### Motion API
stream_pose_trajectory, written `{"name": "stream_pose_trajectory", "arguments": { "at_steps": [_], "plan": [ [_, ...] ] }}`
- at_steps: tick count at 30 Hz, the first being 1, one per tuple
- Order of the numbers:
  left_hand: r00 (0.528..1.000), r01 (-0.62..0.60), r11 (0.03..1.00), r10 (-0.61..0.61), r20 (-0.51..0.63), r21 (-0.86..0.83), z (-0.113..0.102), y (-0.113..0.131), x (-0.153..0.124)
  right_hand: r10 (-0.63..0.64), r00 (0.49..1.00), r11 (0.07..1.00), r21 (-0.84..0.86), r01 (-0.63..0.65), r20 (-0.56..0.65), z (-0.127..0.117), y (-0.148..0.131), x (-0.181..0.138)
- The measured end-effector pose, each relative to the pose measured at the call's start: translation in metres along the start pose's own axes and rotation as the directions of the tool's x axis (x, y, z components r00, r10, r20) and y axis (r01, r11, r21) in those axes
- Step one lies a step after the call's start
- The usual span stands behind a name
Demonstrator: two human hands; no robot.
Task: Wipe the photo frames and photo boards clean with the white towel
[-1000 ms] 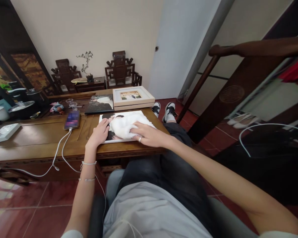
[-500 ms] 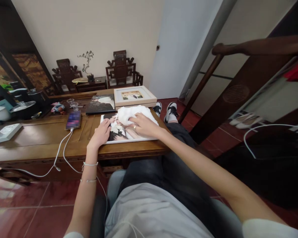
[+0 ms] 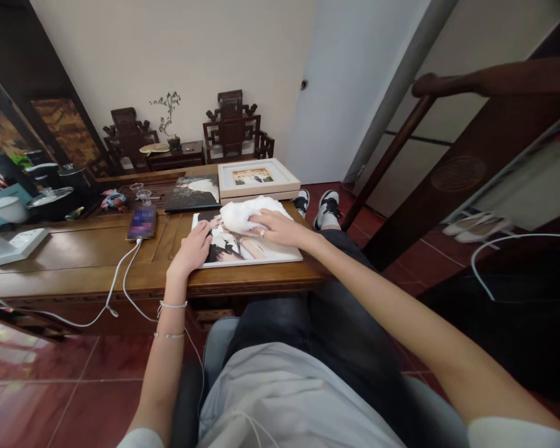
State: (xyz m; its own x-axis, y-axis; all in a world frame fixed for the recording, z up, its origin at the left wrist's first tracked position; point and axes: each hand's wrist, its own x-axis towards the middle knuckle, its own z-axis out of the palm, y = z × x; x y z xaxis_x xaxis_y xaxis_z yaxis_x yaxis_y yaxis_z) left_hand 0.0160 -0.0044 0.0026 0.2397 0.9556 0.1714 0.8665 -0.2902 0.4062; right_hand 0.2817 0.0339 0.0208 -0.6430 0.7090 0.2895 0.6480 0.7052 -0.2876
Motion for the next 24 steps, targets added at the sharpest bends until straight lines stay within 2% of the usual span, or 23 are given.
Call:
{"name": "stream_pose_trajectory", "arguments": {
  "at_steps": [3,7,10,15,17,19,24],
  "plan": [
    [1.000,0.017,1.000,-0.017,0.004,0.005,0.001,-0.001,0.001,0.088,0.994,0.996,-0.010,-0.089,-0.057,0.002,0.012,0.017],
    [1.000,0.013,1.000,-0.013,-0.021,0.009,0.001,-0.001,0.000,0.068,0.994,0.992,-0.102,-0.077,-0.091,0.006,-0.004,0.010],
    [0.999,0.004,1.000,-0.003,-0.033,0.016,0.000,0.000,-0.001,-0.020,0.998,0.988,-0.153,0.011,-0.058,0.007,-0.028,-0.014],
    [0.999,0.035,0.999,-0.035,-0.002,0.022,-0.002,0.003,-0.002,-0.236,0.970,0.972,-0.011,0.236,-0.053,0.002,-0.053,-0.057],
    [0.999,0.034,0.999,-0.034,0.002,0.024,-0.002,0.002,-0.002,-0.274,0.961,0.961,0.026,0.275,-0.044,0.000,-0.050,-0.062],
    [1.000,0.024,0.999,-0.024,0.002,0.026,-0.001,0.001,-0.001,-0.254,0.967,0.966,0.034,0.255,-0.031,-0.001,-0.039,-0.056],
    [1.000,0.001,1.000,-0.001,-0.014,0.016,0.000,-0.003,0.001,-0.063,0.998,0.998,-0.029,0.063,-0.019,-0.001,-0.001,-0.013]
  ]
}}
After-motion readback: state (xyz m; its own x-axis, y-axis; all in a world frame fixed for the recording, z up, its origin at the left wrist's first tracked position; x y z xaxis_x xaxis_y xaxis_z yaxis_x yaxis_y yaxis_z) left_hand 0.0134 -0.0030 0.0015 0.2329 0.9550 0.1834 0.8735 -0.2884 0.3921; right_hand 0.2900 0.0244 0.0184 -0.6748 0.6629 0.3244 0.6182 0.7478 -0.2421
